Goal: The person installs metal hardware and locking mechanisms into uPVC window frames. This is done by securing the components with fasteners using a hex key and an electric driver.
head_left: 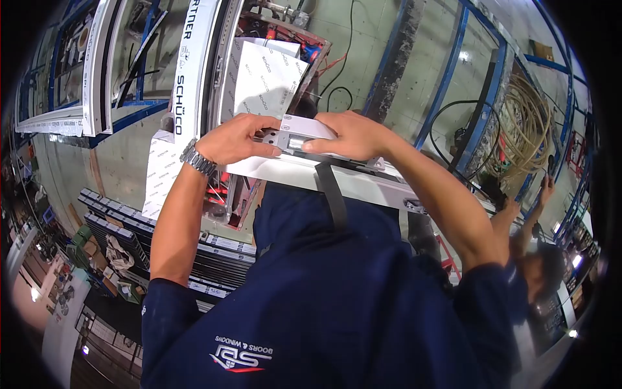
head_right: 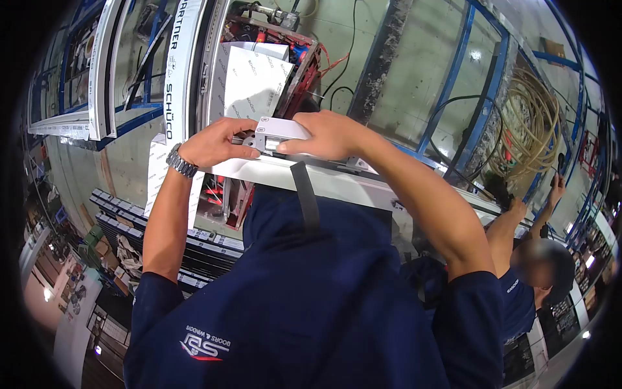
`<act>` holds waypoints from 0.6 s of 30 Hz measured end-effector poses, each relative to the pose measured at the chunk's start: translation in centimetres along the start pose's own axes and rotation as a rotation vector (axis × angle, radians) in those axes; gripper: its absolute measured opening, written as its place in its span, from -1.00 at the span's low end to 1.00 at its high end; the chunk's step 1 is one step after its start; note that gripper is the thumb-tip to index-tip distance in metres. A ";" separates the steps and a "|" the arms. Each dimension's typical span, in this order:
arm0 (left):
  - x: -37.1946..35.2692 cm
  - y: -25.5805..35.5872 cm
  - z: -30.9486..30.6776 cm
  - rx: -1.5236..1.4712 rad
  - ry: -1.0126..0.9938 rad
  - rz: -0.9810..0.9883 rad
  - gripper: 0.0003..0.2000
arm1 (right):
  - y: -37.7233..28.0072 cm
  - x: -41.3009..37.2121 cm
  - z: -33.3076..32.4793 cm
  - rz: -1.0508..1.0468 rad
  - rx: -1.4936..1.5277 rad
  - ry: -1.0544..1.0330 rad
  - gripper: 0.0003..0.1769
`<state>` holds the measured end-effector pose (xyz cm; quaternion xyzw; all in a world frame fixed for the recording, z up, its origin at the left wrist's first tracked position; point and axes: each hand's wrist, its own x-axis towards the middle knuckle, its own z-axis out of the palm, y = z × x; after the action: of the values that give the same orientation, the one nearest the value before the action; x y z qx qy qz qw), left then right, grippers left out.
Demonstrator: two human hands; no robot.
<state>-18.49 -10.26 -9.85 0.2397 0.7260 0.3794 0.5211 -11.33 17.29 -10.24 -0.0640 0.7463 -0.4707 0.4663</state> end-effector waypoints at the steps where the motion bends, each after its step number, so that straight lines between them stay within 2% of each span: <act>1: 0.0 0.4 -0.1 0.062 -0.004 -0.014 -0.44 | -0.4 -0.2 0.1 0.050 -0.031 0.008 -0.14; 3: 0.0 0.9 -0.1 0.187 -0.005 -0.040 -0.45 | 0.2 0.0 0.3 -0.018 -0.040 0.037 -0.12; 7: -0.3 0.9 0.1 0.146 0.013 -0.040 -0.48 | 1.2 0.4 0.8 -0.086 -0.088 0.104 -0.23; 10: -0.1 1.4 -0.1 0.152 0.010 -0.055 -0.47 | 1.0 0.1 1.3 -0.093 -0.083 0.151 -0.22; 18: 0.0 1.3 -0.5 0.059 -0.044 -0.084 -0.47 | 1.4 0.8 0.7 -0.084 0.006 0.035 -0.18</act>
<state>-19.03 -9.59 -8.73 0.2326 0.7347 0.3303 0.5450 -10.80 17.18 -11.89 -0.0858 0.7494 -0.4933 0.4333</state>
